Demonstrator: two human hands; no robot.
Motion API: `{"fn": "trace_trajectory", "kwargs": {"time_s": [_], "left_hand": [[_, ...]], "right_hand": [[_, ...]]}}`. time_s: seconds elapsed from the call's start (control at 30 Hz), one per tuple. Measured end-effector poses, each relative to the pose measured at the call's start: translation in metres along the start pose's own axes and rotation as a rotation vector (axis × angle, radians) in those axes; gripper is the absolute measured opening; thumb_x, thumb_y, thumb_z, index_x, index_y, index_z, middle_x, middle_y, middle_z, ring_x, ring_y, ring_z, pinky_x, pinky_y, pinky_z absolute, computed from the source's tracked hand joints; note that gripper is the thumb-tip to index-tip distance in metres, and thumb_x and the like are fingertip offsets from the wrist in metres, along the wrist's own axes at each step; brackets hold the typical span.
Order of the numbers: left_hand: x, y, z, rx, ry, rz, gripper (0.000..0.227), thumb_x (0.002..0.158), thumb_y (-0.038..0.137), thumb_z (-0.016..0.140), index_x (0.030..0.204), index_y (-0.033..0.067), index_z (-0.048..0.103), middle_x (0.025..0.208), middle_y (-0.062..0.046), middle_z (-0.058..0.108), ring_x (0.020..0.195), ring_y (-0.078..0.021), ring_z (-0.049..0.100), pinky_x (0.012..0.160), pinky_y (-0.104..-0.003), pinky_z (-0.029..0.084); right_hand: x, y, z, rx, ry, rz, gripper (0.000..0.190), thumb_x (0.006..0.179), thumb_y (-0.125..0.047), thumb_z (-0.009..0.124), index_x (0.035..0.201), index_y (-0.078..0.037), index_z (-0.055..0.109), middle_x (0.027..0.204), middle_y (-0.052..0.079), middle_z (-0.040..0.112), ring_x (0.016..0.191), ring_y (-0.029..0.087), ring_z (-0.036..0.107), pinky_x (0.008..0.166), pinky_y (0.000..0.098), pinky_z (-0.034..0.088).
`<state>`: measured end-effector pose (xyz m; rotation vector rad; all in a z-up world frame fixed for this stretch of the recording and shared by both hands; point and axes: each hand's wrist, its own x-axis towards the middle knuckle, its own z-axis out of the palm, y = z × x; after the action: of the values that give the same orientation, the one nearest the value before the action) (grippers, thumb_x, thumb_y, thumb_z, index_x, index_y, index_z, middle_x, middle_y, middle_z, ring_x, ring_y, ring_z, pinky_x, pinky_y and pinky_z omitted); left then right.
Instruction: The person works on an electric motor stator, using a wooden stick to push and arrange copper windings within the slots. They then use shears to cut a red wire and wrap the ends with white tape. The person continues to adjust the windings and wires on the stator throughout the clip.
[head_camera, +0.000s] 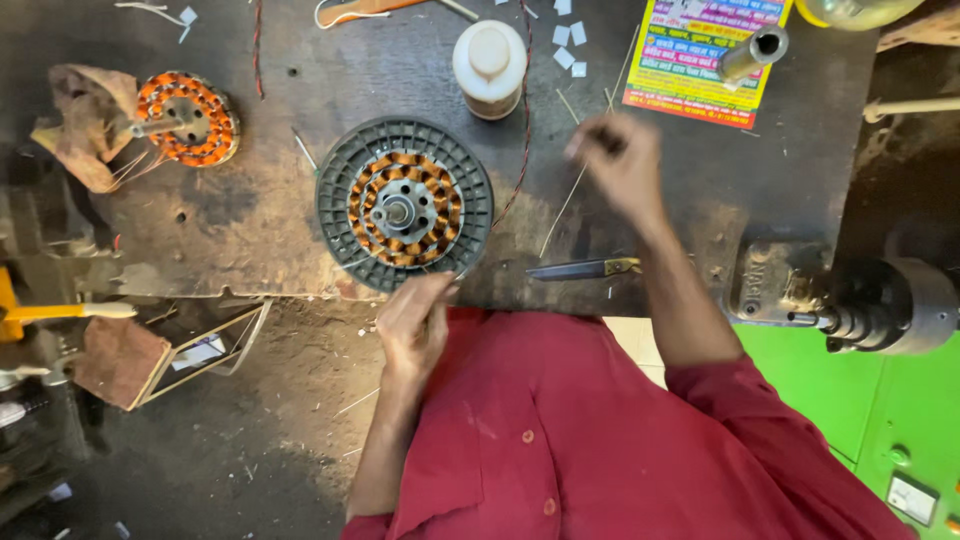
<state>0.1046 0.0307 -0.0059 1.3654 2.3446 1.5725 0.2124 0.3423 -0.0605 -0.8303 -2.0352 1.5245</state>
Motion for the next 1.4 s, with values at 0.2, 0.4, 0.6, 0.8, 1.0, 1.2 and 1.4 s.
{"fn": "trace_trajectory", "kwargs": {"time_s": [0.2,0.4,0.6,0.8,1.0,1.2,1.4], "left_hand": [[0.02,0.028,-0.013,-0.064,-0.045,-0.043,0.016,0.086,-0.008,0.077,0.098,0.0023,0.072,0.094,-0.011,0.073,0.086,-0.0251,0.07,0.075,-0.035,0.056],[0.024,0.035,-0.03,-0.216,-0.102,-0.09,0.015,0.087,0.001,0.08,0.099,0.0085,0.074,0.096,-0.003,0.074,0.089,-0.0219,0.065,0.085,-0.036,0.048],[0.024,0.03,-0.04,-0.359,-0.146,-0.171,0.016,0.086,0.006,0.082,0.099,0.0121,0.076,0.095,0.001,0.074,0.092,-0.0196,0.06,0.089,-0.035,0.046],[0.022,0.026,-0.048,-0.494,-0.185,-0.217,0.017,0.087,0.008,0.083,0.101,0.012,0.076,0.089,0.001,0.066,0.091,-0.0182,0.055,0.084,-0.032,0.04],[0.015,0.015,-0.045,-0.64,-0.184,-0.229,0.02,0.087,0.01,0.082,0.106,0.0144,0.077,0.09,0.003,0.066,0.086,-0.015,0.052,0.084,-0.03,0.041],[0.012,0.014,-0.042,-0.657,-0.183,-0.235,0.016,0.091,0.012,0.084,0.104,0.0156,0.076,0.091,0.005,0.067,0.087,-0.0136,0.05,0.083,-0.03,0.037],[0.012,0.014,-0.042,-0.647,-0.199,-0.227,0.015,0.09,0.013,0.084,0.103,0.0165,0.077,0.089,0.006,0.065,0.087,-0.0133,0.049,0.083,-0.031,0.035]], "right_hand": [[0.06,0.153,-0.027,-0.767,0.245,-0.134,0.02,0.086,-0.011,0.08,0.1,0.0,0.071,0.102,0.02,0.066,0.097,0.042,0.064,0.084,0.0504,0.05],[0.017,0.107,-0.061,-0.481,0.129,-0.144,0.014,0.093,0.008,0.074,0.103,0.004,0.066,0.097,0.017,0.072,0.088,0.028,0.073,0.081,0.0403,0.058],[-0.089,-0.025,0.003,0.702,-0.175,0.093,0.025,0.094,0.005,0.076,0.116,-0.001,0.065,0.095,0.017,0.072,0.078,0.024,0.073,0.063,0.0325,0.059],[-0.126,-0.1,0.076,1.015,-0.287,0.216,0.022,0.099,-0.006,0.081,0.109,-0.004,0.062,0.096,0.014,0.071,0.093,0.026,0.073,0.086,0.0395,0.06],[-0.126,-0.105,0.077,0.875,-0.309,0.139,0.022,0.098,-0.011,0.08,0.11,-0.006,0.061,0.091,0.012,0.071,0.087,0.024,0.073,0.084,0.04,0.061],[-0.129,-0.1,0.073,0.844,-0.263,0.131,0.024,0.094,-0.009,0.08,0.11,-0.006,0.062,0.09,0.012,0.071,0.083,0.023,0.074,0.08,0.0396,0.063],[-0.125,-0.096,0.069,0.824,-0.279,0.109,0.024,0.089,-0.01,0.081,0.105,-0.006,0.063,0.087,0.013,0.073,0.082,0.025,0.076,0.077,0.0398,0.063]]}}
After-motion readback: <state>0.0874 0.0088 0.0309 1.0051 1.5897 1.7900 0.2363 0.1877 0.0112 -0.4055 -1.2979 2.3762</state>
